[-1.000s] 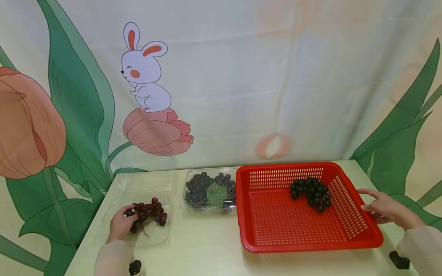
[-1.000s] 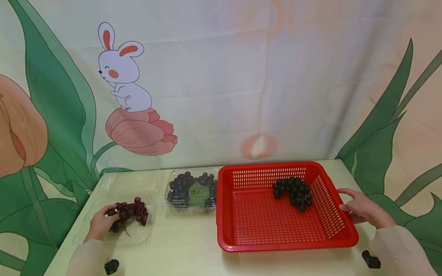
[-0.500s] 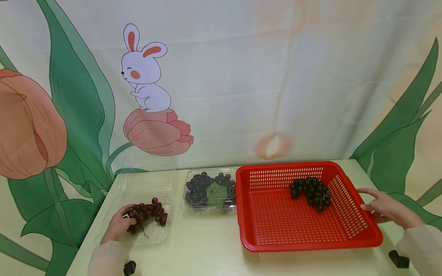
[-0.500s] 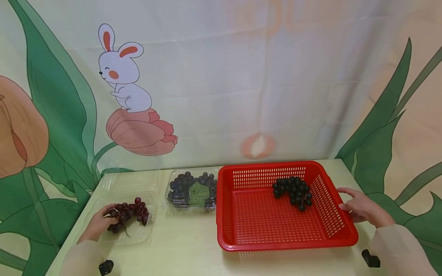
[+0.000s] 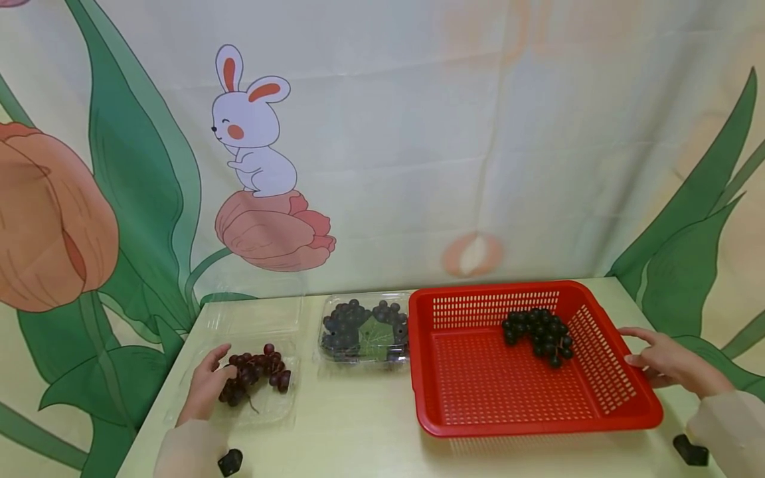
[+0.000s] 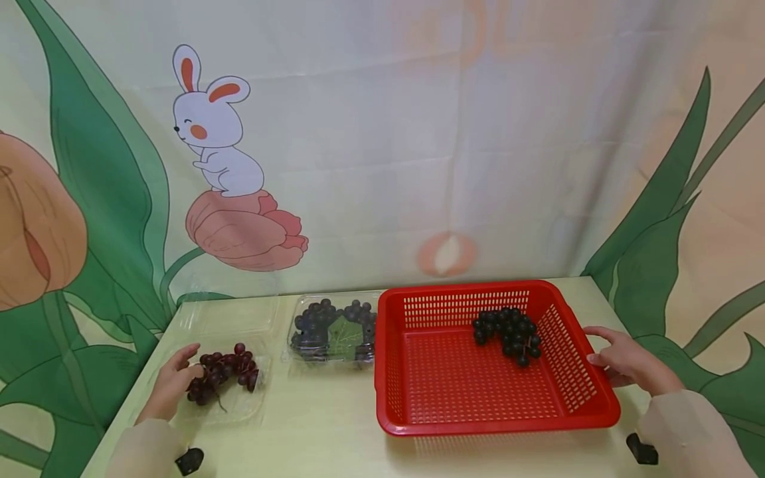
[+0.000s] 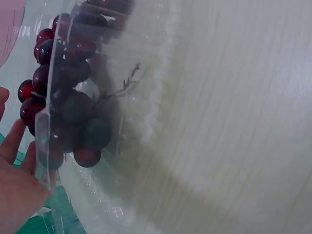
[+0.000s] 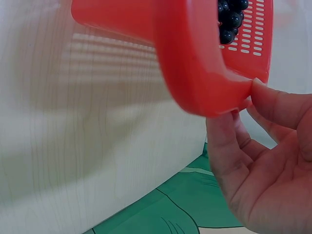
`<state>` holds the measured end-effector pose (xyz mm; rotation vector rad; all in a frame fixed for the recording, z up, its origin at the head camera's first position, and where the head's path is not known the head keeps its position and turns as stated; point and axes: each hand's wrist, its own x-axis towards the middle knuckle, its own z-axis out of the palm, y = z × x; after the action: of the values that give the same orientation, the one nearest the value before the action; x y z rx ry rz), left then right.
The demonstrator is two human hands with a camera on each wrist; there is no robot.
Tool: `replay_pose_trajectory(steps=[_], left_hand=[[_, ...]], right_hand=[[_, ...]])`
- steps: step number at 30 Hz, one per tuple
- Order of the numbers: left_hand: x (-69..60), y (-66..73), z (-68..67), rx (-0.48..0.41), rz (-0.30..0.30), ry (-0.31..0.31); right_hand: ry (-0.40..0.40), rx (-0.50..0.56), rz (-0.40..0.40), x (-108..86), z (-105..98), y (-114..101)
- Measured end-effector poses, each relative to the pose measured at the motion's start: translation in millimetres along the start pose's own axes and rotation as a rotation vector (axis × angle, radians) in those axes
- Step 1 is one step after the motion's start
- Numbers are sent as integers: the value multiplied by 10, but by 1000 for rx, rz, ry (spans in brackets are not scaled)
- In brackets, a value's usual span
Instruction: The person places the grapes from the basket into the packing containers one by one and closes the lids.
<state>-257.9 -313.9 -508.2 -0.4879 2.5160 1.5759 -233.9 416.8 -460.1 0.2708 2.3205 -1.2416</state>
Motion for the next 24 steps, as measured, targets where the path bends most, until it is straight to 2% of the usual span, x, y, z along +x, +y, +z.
replay_pose_trajectory(steps=[7, 11, 14, 18, 21, 24], left_hand=[[-32, 67, 37, -33, 25, 94], [-58, 115, 81, -51, 81, 192], [-63, 136, 130, -85, 126, 277], [-78, 191, 199, -142, 170, 360], [-98, 257, 237, -172, 199, 385], [-118, 328, 258, -178, 214, 382]], right_hand=[[2, 5, 2, -7, 3, 5], [2, 7, 2, -11, 6, 6], [3, 2, 0, -11, 7, 4], [3, -2, 1, -9, 5, -1], [2, -2, -2, -14, 4, -7], [1, 0, -7, -20, 4, -11]])
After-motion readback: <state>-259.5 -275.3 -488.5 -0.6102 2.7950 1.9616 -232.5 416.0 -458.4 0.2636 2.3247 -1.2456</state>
